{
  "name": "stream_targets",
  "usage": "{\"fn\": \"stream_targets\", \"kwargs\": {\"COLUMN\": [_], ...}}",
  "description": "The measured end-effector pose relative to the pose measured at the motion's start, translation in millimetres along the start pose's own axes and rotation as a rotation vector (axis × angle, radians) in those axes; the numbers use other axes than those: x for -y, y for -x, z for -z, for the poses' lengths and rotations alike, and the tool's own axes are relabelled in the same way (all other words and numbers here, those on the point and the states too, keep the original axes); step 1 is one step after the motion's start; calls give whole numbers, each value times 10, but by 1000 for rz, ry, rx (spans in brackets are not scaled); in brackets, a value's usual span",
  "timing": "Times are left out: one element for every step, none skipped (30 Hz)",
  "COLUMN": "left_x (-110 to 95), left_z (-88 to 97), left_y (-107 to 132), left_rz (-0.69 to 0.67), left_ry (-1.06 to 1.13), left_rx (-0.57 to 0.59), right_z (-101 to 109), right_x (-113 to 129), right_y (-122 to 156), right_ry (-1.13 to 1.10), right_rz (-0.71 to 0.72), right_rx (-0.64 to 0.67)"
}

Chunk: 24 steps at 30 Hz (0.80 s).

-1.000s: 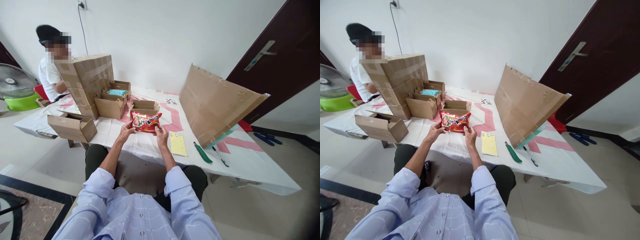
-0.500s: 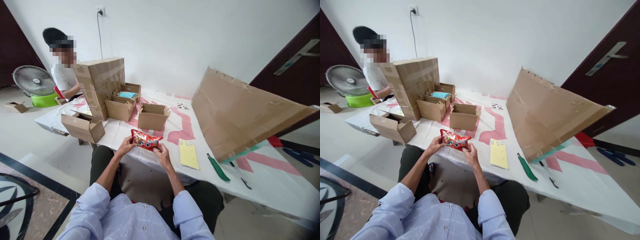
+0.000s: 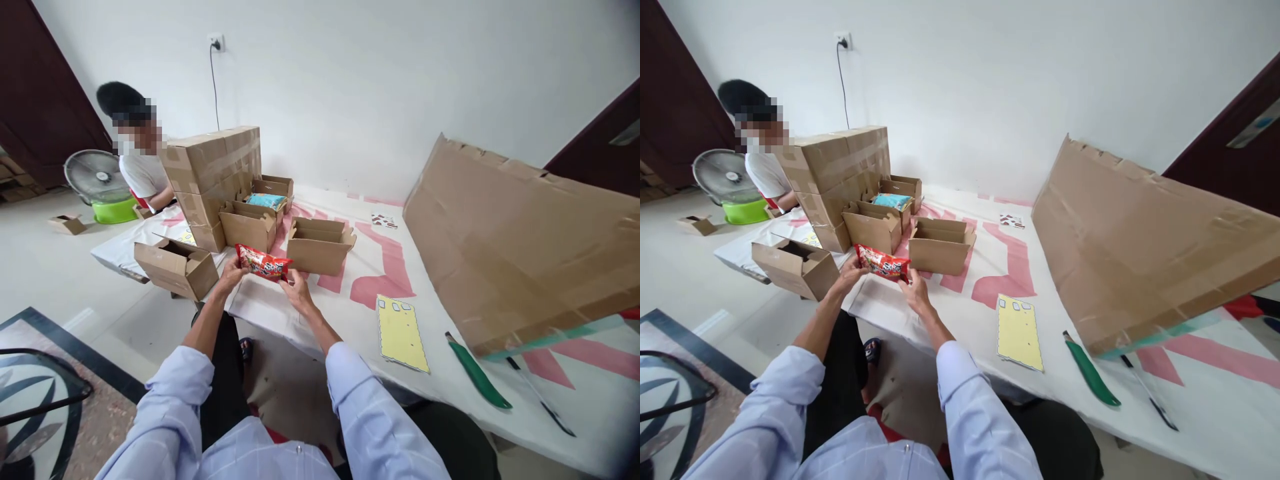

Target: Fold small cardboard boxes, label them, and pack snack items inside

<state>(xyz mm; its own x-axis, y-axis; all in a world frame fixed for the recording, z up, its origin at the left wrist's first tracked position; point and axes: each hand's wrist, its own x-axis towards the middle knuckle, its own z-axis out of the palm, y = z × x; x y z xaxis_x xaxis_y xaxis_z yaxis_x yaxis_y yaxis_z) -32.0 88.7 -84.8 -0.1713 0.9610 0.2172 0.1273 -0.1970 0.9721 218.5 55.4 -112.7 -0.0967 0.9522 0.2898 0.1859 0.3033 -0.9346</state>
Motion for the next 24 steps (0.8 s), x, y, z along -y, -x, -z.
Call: {"fn": "stream_targets", "kwargs": {"left_x": [-9, -9, 1, 24, 59, 105, 158, 214, 271, 325, 375, 419, 457, 489, 516, 536, 551, 559, 560, 554, 542, 524, 502, 479], "left_z": [40, 73, 97, 112, 120, 121, 118, 114, 111, 109, 108, 106, 99, 84, 57, 16, -39, -107, -183, -262, -339, -409, -468, -515], "left_y": [-143, -279, -404, -512, -602, -670, -718, -747, -756, -748, -724, -685, -633, -570, -498, -423, -350, -283, -228, -189, -167, -163, -175, -200], "left_rz": [8, 21, 36, 48, 60, 74, 89, 105, 119, 129, 134, 132, 128, 122, 113, 97, 77, 55, 37, 29, 36, 55, 76, 95], "left_ry": [-6, -14, -25, -41, -61, -84, -108, -134, -161, -187, -213, -238, -261, -281, -301, -326, -355, -389, -426, -463, -495, -518, -537, -552], "left_rx": [-33, -67, -101, -138, -174, -211, -246, -278, -307, -334, -362, -391, -421, -448, -466, -473, -466, -449, -424, -397, -373, -354, -343, -339], "right_z": [-46, -90, -133, -173, -208, -237, -255, -261, -252, -225, -179, -114, -31, 68, 179, 300, 426, 554, 679, 799, 910, 1008, 1092, 1159], "right_x": [21, 42, 59, 73, 81, 83, 78, 67, 50, 28, 3, -25, -52, -78, -101, -121, -137, -151, -162, -171, -180, -190, -202, -216], "right_y": [-141, -269, -376, -454, -496, -500, -462, -385, -273, -131, 31, 204, 379, 547, 701, 837, 954, 1050, 1127, 1189, 1238, 1275, 1304, 1326], "right_ry": [14, 27, 39, 52, 64, 76, 87, 96, 103, 112, 122, 142, 170, 204, 241, 277, 312, 349, 387, 426, 462, 496, 524, 544], "right_rz": [3, 5, 7, 8, 7, 4, -2, -12, -20, -24, -22, -6, 18, 46, 76, 107, 138, 171, 200, 227, 250, 270, 285, 297], "right_rx": [21, 41, 60, 78, 93, 105, 118, 131, 144, 156, 166, 169, 166, 155, 137, 113, 90, 70, 50, 32, 16, 1, -13, -26]}}
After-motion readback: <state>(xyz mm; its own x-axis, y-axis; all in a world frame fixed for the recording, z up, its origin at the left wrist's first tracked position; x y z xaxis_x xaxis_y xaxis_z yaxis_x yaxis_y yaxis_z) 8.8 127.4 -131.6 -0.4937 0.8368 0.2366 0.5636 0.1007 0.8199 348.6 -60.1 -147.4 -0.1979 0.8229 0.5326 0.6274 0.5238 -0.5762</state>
